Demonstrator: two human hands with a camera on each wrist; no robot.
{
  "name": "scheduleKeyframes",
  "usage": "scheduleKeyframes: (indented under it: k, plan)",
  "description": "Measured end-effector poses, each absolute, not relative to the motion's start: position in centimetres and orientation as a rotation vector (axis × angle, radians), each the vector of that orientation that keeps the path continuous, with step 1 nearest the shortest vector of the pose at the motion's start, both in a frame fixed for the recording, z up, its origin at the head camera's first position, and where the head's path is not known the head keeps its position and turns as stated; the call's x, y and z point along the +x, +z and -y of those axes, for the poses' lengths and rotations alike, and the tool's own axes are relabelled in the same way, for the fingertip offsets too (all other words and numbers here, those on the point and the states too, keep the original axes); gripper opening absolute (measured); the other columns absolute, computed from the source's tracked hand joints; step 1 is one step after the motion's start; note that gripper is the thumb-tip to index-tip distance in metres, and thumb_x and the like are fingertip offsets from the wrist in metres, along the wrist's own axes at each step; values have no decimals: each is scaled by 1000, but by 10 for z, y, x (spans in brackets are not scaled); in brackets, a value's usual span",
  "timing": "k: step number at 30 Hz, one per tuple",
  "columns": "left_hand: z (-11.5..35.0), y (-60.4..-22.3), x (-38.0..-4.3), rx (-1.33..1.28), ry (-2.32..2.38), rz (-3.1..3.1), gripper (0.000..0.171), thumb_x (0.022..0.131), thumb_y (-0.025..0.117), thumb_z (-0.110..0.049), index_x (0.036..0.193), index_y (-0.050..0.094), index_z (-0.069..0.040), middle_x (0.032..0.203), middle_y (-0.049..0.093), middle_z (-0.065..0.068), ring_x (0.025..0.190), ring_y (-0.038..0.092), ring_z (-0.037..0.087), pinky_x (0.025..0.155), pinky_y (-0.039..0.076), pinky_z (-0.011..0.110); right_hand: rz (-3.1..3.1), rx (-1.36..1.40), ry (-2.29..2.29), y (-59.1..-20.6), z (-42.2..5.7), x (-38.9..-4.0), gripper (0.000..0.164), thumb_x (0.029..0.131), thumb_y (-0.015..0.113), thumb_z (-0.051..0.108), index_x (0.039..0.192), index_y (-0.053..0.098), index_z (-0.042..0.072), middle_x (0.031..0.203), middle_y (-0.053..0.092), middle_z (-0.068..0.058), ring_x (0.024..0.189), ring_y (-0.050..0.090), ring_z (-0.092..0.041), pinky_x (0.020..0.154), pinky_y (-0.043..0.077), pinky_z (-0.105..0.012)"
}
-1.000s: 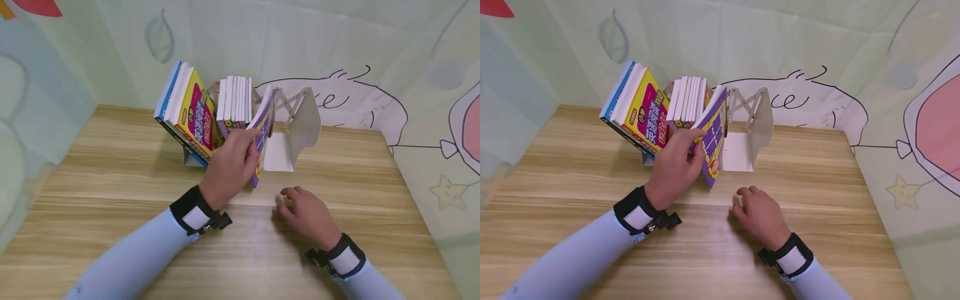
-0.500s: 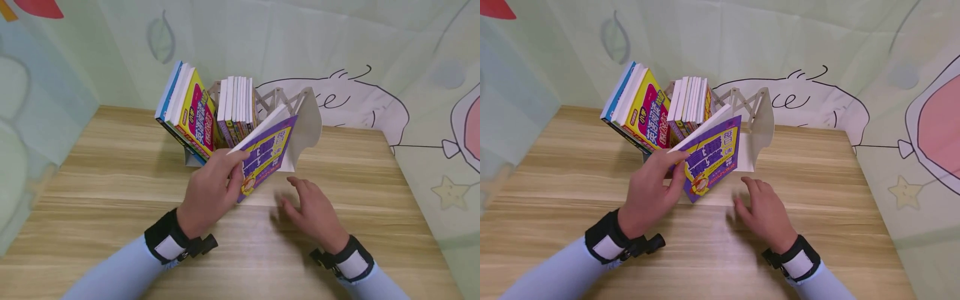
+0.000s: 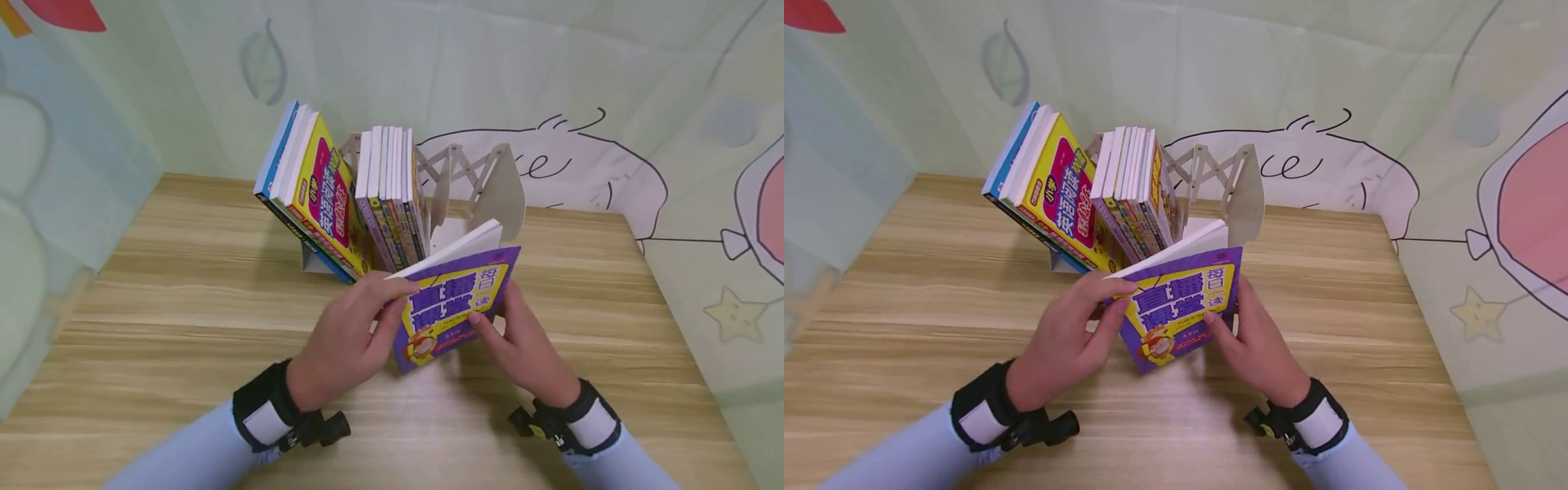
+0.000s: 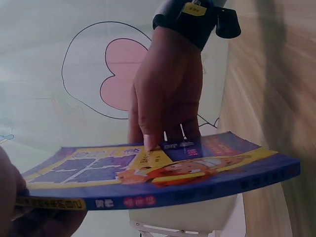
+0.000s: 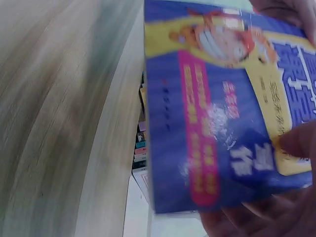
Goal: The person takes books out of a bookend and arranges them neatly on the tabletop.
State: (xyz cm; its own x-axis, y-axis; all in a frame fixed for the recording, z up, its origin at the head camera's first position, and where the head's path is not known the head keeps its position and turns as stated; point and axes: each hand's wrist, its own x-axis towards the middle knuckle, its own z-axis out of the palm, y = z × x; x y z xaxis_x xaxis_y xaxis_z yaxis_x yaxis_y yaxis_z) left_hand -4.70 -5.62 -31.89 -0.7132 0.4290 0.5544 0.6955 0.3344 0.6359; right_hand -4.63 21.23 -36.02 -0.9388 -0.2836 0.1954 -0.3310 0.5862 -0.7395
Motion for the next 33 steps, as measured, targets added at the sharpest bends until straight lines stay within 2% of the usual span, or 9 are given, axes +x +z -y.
scheduleKeyframes:
  k: [3,5,11,17,21,24,28,30,33]
  plan:
    - [57,-320,-44,-1053,-1444,2313,31,100,57,-3,130,54,-11,118,62,8,98,63,14,72,58,20,2787,529,1365,-362,-216,-48,45,106,49,21,149,38,13,127,62,-4,113,63,-17,96,55,-41]
    - [57,-319,-42,-1066,-1518,2316,32,100,57,-3,130,53,-12,121,62,9,101,65,16,71,59,20,2826,513,1379,-363,-219,-49,41,107,47,23,146,43,12,128,64,-4,114,63,-18,96,55,-40]
    - [59,-320,-41,-1029,-1562,2363,32,101,55,-5,132,52,-13,125,61,9,101,66,17,71,59,20,2854,439,1529,-366,-227,-49,28,104,52,22,130,55,10,120,68,-4,110,65,-18,94,56,-32]
    - [59,-321,-41,-947,-1552,2450,35,103,55,-14,137,51,-17,128,58,5,104,61,12,74,59,21,2728,494,1620,-370,-235,-44,17,103,51,9,118,56,4,111,71,-10,99,69,-13,87,59,-28]
    - [59,-324,-42,-966,-1548,2477,40,103,55,-17,142,48,-19,137,51,5,115,59,14,82,58,22,2610,500,1585,-373,-243,-41,16,101,51,0,116,57,0,107,71,-11,91,69,-10,77,61,-27]
    - [60,-327,-44,-978,-1501,2468,40,102,56,-15,141,46,-15,139,49,8,120,59,17,87,58,24,2561,456,1560,-370,-252,-41,18,101,48,-1,117,56,-4,104,70,-4,86,67,-8,73,60,-24]
    - [63,-332,-47,-961,-1379,2515,38,101,57,-16,137,46,-11,136,51,8,117,60,17,88,58,28,2508,343,1554,-362,-268,-45,21,104,44,1,121,53,-8,102,67,8,85,65,-6,71,57,-20]
    - [65,-334,-48,-958,-1333,2569,41,100,59,-19,138,45,-12,135,52,6,115,60,15,89,58,30,2489,270,1533,-357,-278,-47,23,105,42,5,122,52,-6,104,66,10,87,65,-5,72,56,-18]
    - [66,-338,-49,-949,-1276,2663,46,99,60,-22,141,44,-13,134,54,4,111,61,13,88,58,31,2429,155,1587,-350,-294,-50,24,106,42,13,126,51,3,110,63,6,93,64,-5,77,56,-14]
